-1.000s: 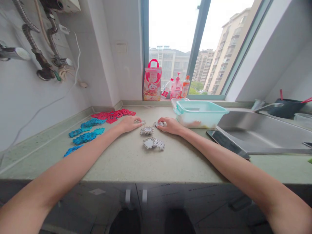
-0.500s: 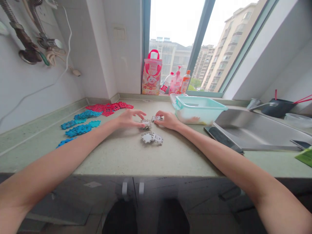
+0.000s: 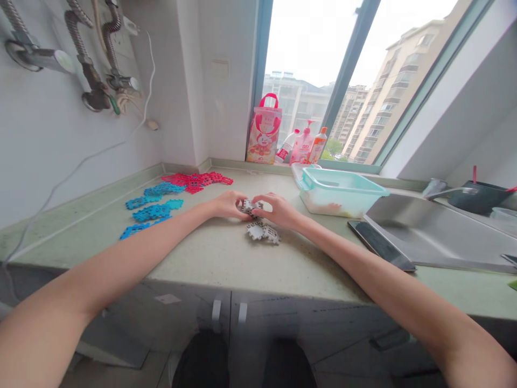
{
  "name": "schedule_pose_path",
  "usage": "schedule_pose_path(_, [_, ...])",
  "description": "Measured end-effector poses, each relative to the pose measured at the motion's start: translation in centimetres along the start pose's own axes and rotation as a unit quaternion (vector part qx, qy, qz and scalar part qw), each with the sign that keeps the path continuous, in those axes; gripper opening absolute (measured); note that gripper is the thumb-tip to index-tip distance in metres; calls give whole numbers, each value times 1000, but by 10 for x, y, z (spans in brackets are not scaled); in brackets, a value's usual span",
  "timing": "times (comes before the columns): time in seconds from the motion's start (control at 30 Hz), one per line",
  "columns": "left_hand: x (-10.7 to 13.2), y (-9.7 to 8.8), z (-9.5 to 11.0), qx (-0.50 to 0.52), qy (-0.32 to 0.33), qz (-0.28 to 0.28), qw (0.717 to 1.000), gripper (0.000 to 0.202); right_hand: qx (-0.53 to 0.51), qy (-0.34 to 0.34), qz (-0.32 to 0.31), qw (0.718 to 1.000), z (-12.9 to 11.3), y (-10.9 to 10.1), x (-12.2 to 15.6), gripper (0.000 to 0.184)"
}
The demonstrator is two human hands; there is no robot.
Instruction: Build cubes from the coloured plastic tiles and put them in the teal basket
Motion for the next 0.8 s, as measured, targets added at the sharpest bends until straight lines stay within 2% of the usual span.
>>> schedule_pose_path(0.1, [2,-1,0,7,2,8,1000,41,-15,11,-4,1000,-3,-23,0,29])
schedule_pose_path(0.13, [2,-1,0,9,2,11,1000,41,-24,24,-22,999,-5,-32,1,31])
schedule_pose_path(0.2, [3,-1,-1,13,1,13,1000,42,-52,71,-105,991,-9,-47,4,38])
schedule_pose_path(0.3, [4,-2,0,14,-2,12,1000,45,-48,128,-249,959,-19,-55,16,50])
schedule_pose_path(0.37, [4,-3,2,15,1,12,1000,46,-23,128,-286,949,-29,-53,21,54])
schedule_pose_path(0.47, [4,-5,3,24,0,10,1000,46,13,100,-281,954,-41,-45,22,39])
schedule_pose_path(0.57, [3,-4,1,37,-1,2,999,46,26,85,-241,967,-49,-42,17,25])
schedule_pose_path(0.7, [1,-2,-2,37,7,0,999,44,-20,7,-125,992,-65,-45,8,27])
schedule_pose_path(0.73, [1,-2,-3,37,8,2,999,43,-29,-18,-111,993,-69,-44,8,29])
schedule_pose_path(0.8, [1,-2,-2,39,7,1,999,40,-40,-59,-121,990,-73,-36,10,32])
Point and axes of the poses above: each hand's wrist, its own x-axis away from the middle knuckle, its own y-axis out of the palm, z = x × y, the point moved 5 cm from there along -x, towards the middle knuckle, and after that the axes turned 7 degrees about z, right-handed, at the moved point
